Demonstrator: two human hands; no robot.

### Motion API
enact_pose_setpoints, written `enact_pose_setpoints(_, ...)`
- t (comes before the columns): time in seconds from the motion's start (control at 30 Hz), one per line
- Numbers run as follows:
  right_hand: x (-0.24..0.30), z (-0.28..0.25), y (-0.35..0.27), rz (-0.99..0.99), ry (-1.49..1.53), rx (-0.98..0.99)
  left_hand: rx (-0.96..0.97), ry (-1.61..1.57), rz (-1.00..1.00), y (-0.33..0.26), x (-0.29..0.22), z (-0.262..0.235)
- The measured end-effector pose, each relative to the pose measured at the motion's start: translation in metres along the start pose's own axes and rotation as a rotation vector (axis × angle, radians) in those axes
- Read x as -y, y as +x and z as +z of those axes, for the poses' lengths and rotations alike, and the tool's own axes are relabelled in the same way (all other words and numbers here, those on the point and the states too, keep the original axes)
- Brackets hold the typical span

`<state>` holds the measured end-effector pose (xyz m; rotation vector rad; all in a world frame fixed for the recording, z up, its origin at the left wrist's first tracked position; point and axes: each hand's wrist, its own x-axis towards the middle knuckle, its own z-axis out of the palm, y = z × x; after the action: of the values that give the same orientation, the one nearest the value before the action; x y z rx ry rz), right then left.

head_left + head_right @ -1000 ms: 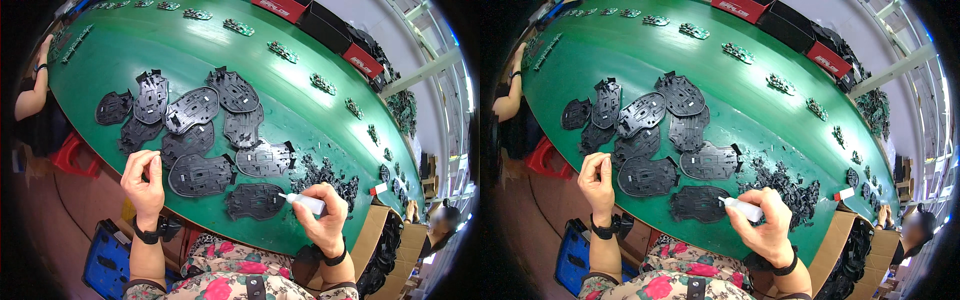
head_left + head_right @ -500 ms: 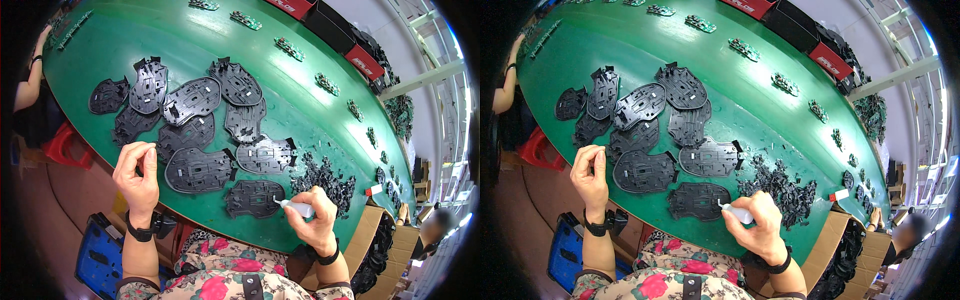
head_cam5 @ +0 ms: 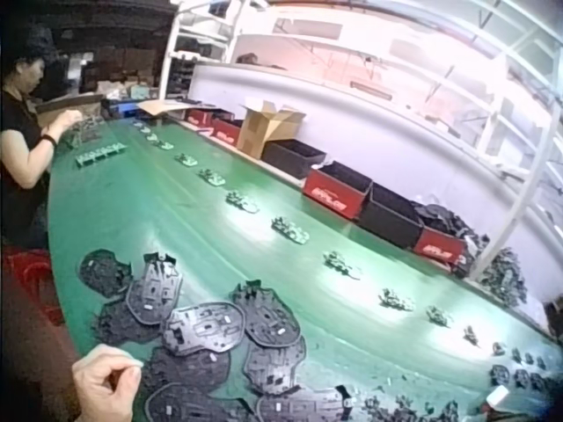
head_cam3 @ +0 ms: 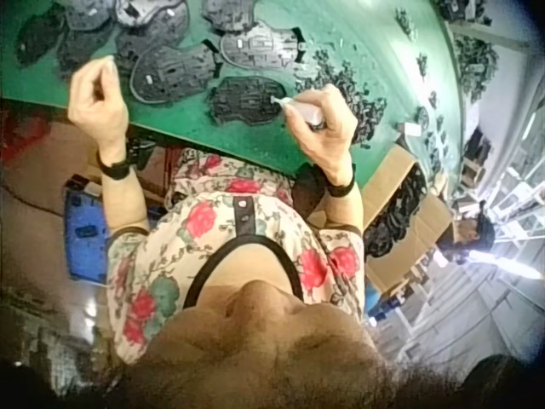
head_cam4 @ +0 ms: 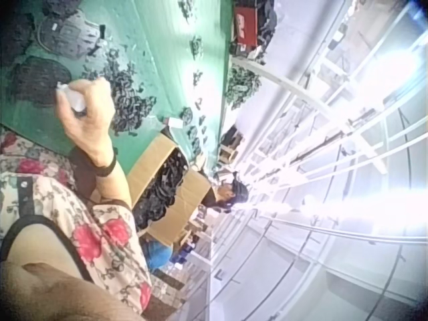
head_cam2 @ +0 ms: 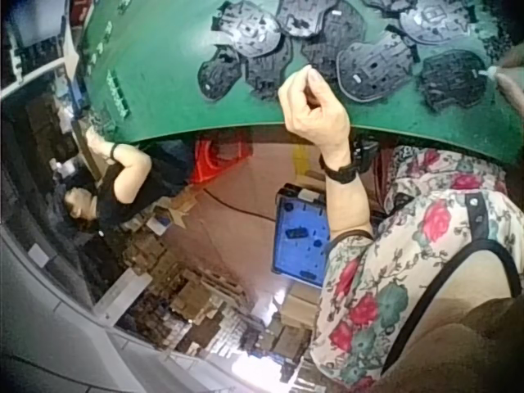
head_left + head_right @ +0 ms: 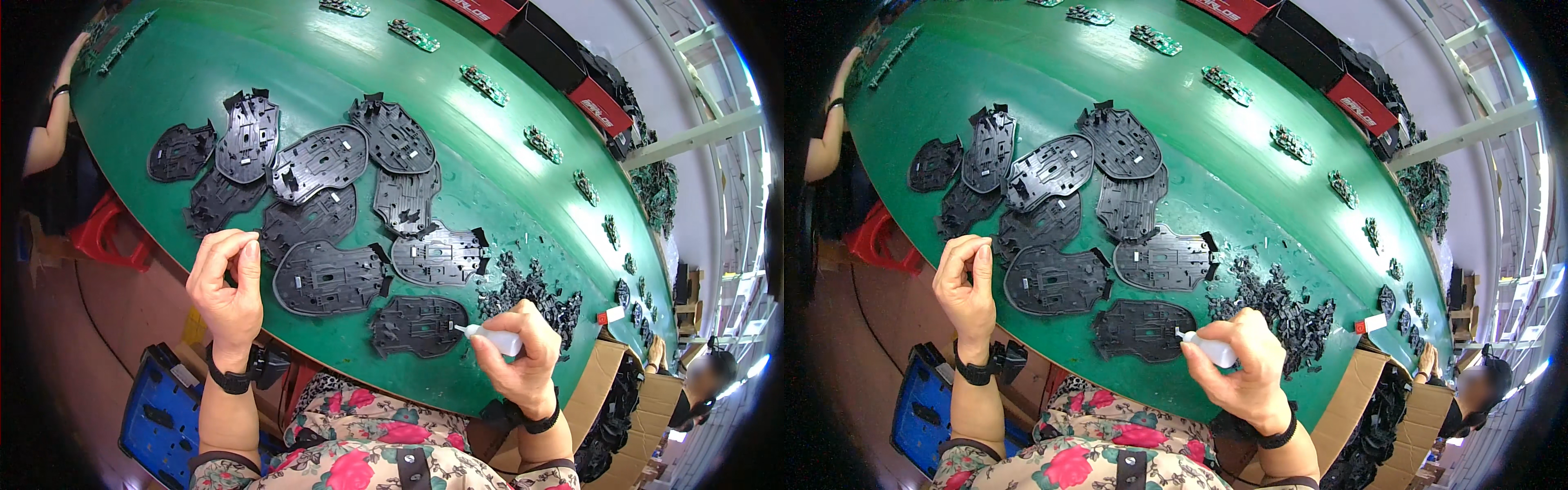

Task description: The person assembles electronic components at a workstation, applying adhesive to black plastic housings and inserting small parts by hand. They repeatedly pick up housings, apply glue, insert components, and place the assembled units into a cardboard box.

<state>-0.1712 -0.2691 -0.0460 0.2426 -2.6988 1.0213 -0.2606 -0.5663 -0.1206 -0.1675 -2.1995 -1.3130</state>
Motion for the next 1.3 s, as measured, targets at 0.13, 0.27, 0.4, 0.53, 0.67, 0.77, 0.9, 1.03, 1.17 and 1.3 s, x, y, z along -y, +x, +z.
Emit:
enact_pose_setpoints(0.13, -0.006, 0.005, -0.006, -0.013, -0.020, 0.011, 0.029, -0.012, -0.048, -0.001, -0.001, -0.001)
enact_pose_setpoints(0.27, -0.008, 0.007, -0.007, 0.007, -0.055, 0.037, 0.026, -0.011, -0.028, 0.000, -0.001, -0.001)
enact_pose_setpoints(0.4, -0.007, 0.005, -0.006, 0.011, 0.001, 0.000, 0.004, -0.018, -0.009, 0.000, 0.000, 0.000)
enact_pose_setpoints(0.53, 0.000, -0.001, 0.003, 0.089, 0.068, -0.058, 0.058, -0.013, -0.076, -0.001, -0.005, -0.004)
enact_pose_setpoints(0.67, 0.006, 0.003, 0.027, 0.051, 0.078, -0.057, 0.015, 0.003, -0.039, 0.000, -0.002, -0.002)
enact_pose_setpoints(0.77, 0.006, 0.012, 0.042, 0.064, 0.048, -0.042, -0.001, -0.010, -0.022, 0.003, -0.003, -0.002)
enact_pose_setpoints(0.9, 0.004, 0.026, 0.062, -0.017, -0.027, -0.031, -0.007, -0.017, -0.030, 0.002, -0.002, -0.001)
enact_pose_setpoints(1.03, 0.003, 0.035, 0.067, -0.060, -0.030, -0.007, -0.001, -0.027, -0.038, 0.003, -0.002, -0.002)
enact_pose_setpoints(1.17, 0.000, 0.038, 0.069, -0.091, -0.089, 0.013, 0.033, -0.043, -0.083, 0.003, -0.007, -0.005)
enact_pose_setpoints(1.3, 0.005, 0.035, 0.071, -0.079, -0.065, -0.007, 0.030, -0.050, -0.084, 0.002, -0.006, -0.005)
